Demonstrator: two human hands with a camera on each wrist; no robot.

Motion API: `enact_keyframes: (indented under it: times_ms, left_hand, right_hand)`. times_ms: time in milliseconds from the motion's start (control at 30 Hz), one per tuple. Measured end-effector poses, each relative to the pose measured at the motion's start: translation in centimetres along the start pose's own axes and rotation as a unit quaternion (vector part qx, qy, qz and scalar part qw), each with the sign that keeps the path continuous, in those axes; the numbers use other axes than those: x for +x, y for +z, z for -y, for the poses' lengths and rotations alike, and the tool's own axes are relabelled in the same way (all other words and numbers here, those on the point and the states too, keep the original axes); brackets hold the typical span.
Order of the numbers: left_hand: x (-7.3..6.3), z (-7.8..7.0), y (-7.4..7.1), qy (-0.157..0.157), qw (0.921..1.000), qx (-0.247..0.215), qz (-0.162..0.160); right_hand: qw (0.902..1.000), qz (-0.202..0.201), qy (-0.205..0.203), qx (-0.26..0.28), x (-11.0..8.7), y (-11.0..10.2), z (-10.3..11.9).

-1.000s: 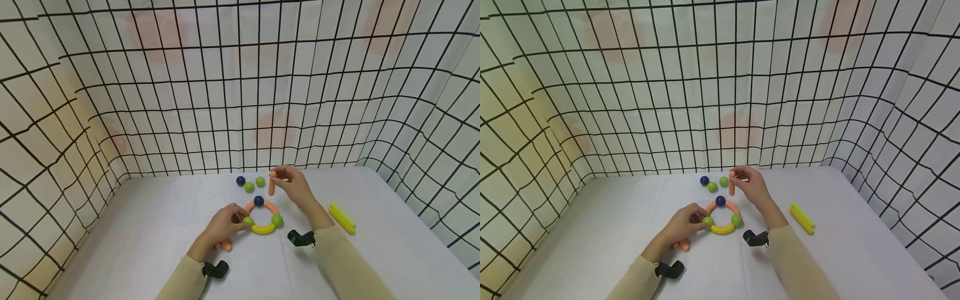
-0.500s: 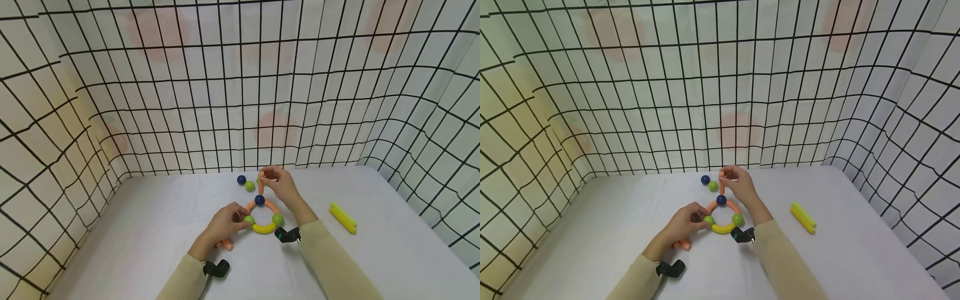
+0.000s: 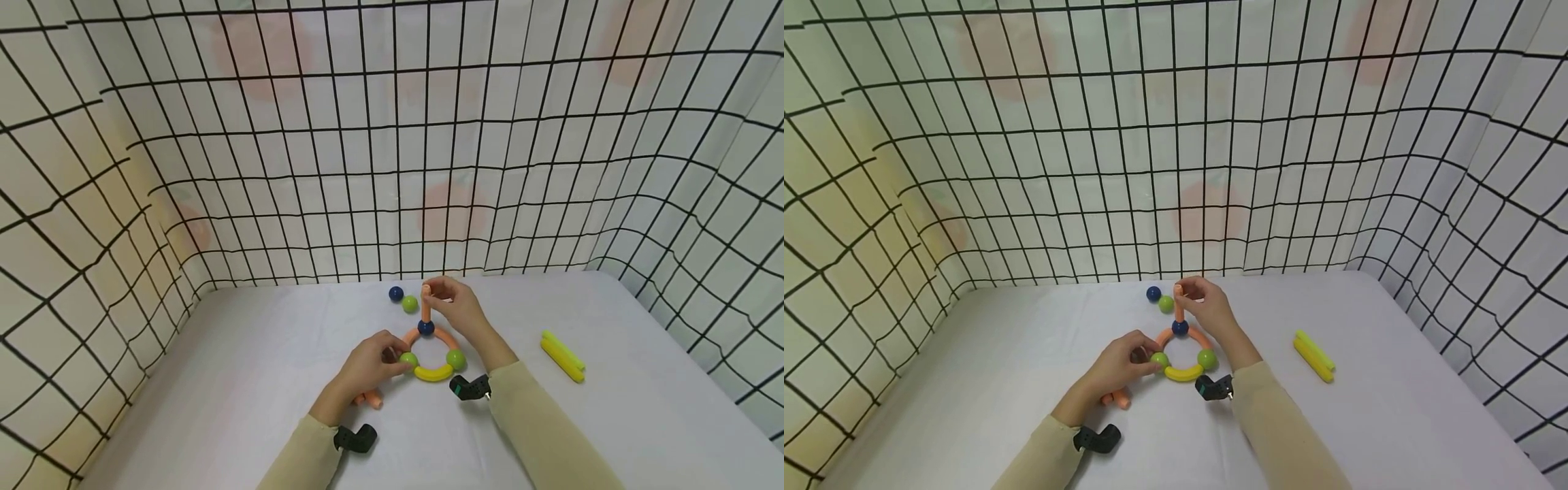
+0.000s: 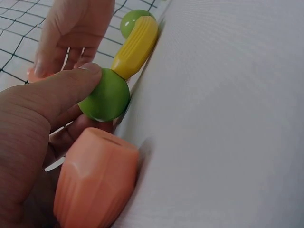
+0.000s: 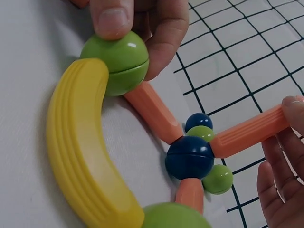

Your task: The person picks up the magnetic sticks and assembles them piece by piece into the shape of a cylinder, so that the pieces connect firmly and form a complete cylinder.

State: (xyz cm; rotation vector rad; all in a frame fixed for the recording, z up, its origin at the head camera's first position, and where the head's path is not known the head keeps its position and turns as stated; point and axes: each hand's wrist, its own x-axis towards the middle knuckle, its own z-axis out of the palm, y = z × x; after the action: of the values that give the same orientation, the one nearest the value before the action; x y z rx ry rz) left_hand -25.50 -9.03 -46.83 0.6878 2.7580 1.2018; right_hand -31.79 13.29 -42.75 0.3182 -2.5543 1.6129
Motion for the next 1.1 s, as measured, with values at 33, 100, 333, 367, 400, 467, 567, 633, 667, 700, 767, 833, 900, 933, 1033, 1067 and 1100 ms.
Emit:
enact_keyframes:
  times_ms: [33,100,333,367,400,467,567,633,667,700,767,833,900,933,1033,1067,1100]
  left_hand:
    - [0.0,0.0,0.0,0.0,1.0,0.0,0.0]
    - [0.0,0.0,0.0,0.0,1.0,-0.001,0.001]
    - [-0.1,0.0,0.0,0.003,1.0,-0.003,-0.002]
    - [-0.1,0.0,0.0,0.006,1.0,-0.004,-0.002]
    - [-0.1,0.0,0.1,0.008,1.0,-0.004,-0.002]
    - [-0.1,-0.1,0.1,0.01,0.9999,-0.003,-0.002]
    - [0.0,-0.1,0.1,0.007,1.0,-0.002,-0.001]
    - [0.0,-0.1,0.1,0.004,1.0,0.0,0.0]
    - [0.0,-0.1,0.1,0.003,1.0,0.0,0.0]
    - [0.0,-0.1,0.1,0.003,1.0,0.0,0.0]
    - [0.0,-0.1,0.1,0.002,1.0,0.001,0.001]
    - [0.0,-0.1,0.1,0.001,1.0,0.003,0.002]
    - [0.0,-0.1,0.1,0.0,1.0,0.004,0.003]
    - [0.0,-0.1,0.1,0.0,1.0,0.005,0.003]
    - [0.0,0.0,0.1,-0.002,1.0,0.002,0.0]
    - [-0.1,0.0,0.1,-0.001,1.0,0.0,0.0]
    - [-0.1,0.0,0.2,-0.001,1.0,-0.001,0.0]
  right_hand:
    - [0.9999,0.005,0.003,-0.01,-0.1,0.0,-0.1]
    - [0.9995,0.016,0.009,-0.028,-0.2,0.1,-0.4]
    - [0.9958,0.047,0.029,-0.073,-0.6,0.4,-1.2]
    - [0.995,0.05,0.03,-0.081,-0.7,0.4,-1.4]
    - [0.9944,0.052,0.03,-0.087,-0.7,0.5,-1.5]
    - [0.994,0.056,0.029,-0.09,-0.8,0.5,-1.9]
    - [0.9941,0.054,0.024,-0.091,-0.9,0.4,-2.2]
    - [0.9947,0.05,0.023,-0.087,-1.2,0.2,-2.2]
    - [0.9949,0.049,0.017,-0.086,-1.4,0.0,-2.1]
    - [0.9951,0.048,0.014,-0.086,-1.5,-0.1,-2.0]
    - [0.9952,0.043,0.005,-0.088,-1.8,-0.6,-2.1]
    - [0.9947,0.036,-0.005,-0.096,-2.2,-1.1,-2.2]
    - [0.9937,0.023,-0.01,-0.109,-2.5,-1.8,-2.6]
    - [0.9933,0.016,-0.014,-0.114,-2.7,-2.1,-2.9]
    - [0.9928,-0.007,-0.02,-0.118,-3.4,-3.4,-3.6]
    - [0.9926,-0.014,-0.022,-0.118,-3.7,-3.9,-3.9]
    - [0.9926,-0.022,-0.022,-0.117,-4.1,-4.4,-4.2]
